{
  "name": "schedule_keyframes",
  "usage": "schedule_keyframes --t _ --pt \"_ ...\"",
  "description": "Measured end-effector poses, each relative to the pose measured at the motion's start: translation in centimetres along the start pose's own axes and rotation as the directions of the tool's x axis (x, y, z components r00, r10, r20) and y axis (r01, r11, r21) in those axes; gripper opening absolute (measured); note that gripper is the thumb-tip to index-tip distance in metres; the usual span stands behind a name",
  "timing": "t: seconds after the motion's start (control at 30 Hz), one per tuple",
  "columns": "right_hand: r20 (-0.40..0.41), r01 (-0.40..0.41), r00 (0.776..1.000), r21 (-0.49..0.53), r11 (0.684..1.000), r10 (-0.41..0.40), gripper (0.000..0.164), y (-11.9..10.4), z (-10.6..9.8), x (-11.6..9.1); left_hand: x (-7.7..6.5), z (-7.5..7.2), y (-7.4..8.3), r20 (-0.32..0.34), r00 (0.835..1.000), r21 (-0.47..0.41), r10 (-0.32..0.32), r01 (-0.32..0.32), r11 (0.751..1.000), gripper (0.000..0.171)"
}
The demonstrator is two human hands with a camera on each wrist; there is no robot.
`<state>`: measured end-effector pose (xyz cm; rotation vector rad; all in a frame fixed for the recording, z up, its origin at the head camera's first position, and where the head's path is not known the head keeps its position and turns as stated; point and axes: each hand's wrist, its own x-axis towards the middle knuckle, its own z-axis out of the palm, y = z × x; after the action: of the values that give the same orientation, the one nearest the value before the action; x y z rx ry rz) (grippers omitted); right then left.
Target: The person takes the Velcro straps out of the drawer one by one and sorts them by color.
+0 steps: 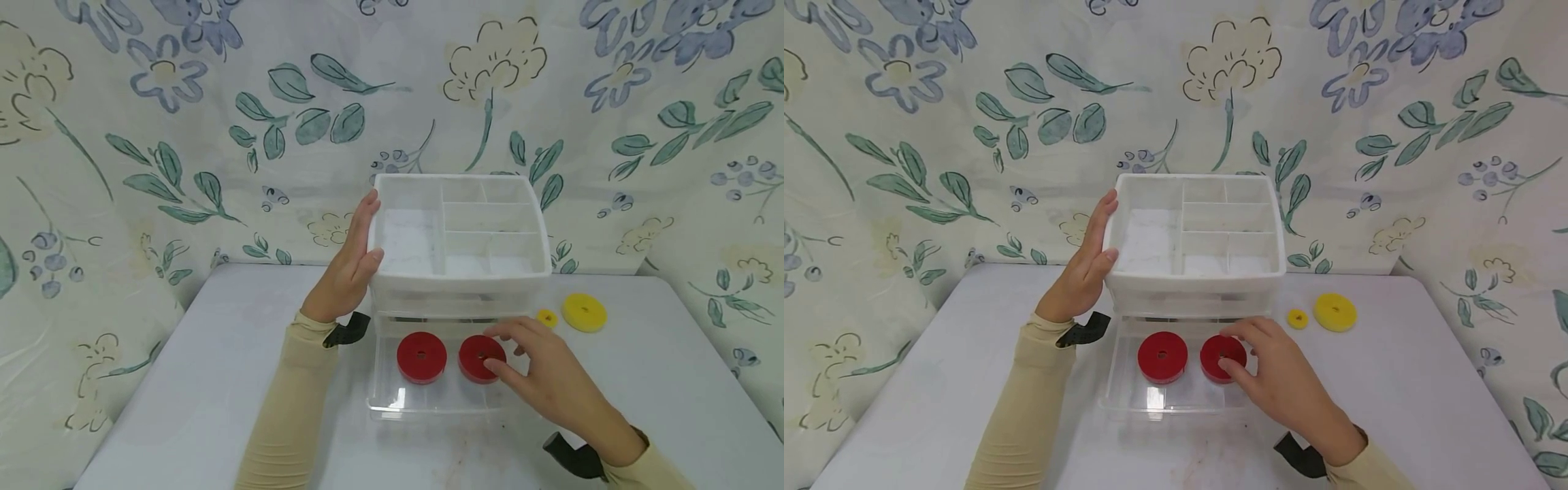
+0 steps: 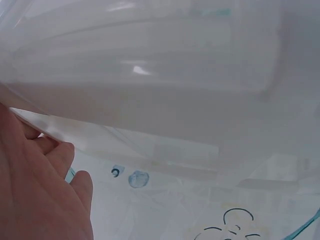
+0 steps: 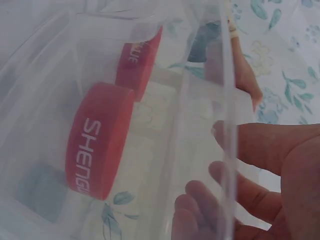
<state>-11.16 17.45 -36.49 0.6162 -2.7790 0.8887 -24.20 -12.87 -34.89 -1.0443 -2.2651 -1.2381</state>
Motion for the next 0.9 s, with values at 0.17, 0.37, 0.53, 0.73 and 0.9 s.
schedule_keyframes --t 0.17,0.37,0.53,0.73,0.9 --pt "0.09 -0.076 0.993 0.011 0.997 0.075 0.051 0.1 0.7 0.6 0.0 -0.1 0.0 -0.002 1.0 0.001 -0.002 0.002 1.0 0.066" --pt "0.165 -0.102 0.981 0.003 0.995 0.1 0.062 0.2 1.4 1.0 0.0 0.0 0.0 0.001 1.0 -0.01 -0.003 0.003 1.0 0.067" --pt "0.2 -0.088 0.975 -0.052 0.995 0.097 0.067 0.1 1.7 1.4 0.0 -0.1 0.0 0.005 1.0 -0.028 -0.011 0.012 1.0 0.068" --pt "0.219 -0.08 0.97 -0.109 0.991 0.103 0.074 0.0 2.1 1.7 0.0 0.0 0.0 0.003 1.0 -0.021 -0.003 0.003 1.0 0.067" --pt "0.238 -0.075 0.965 -0.146 0.987 0.108 0.076 -0.1 2.4 1.9 0.0 0.0 0.0 0.0 1.0 -0.016 0.011 -0.011 1.0 0.067"
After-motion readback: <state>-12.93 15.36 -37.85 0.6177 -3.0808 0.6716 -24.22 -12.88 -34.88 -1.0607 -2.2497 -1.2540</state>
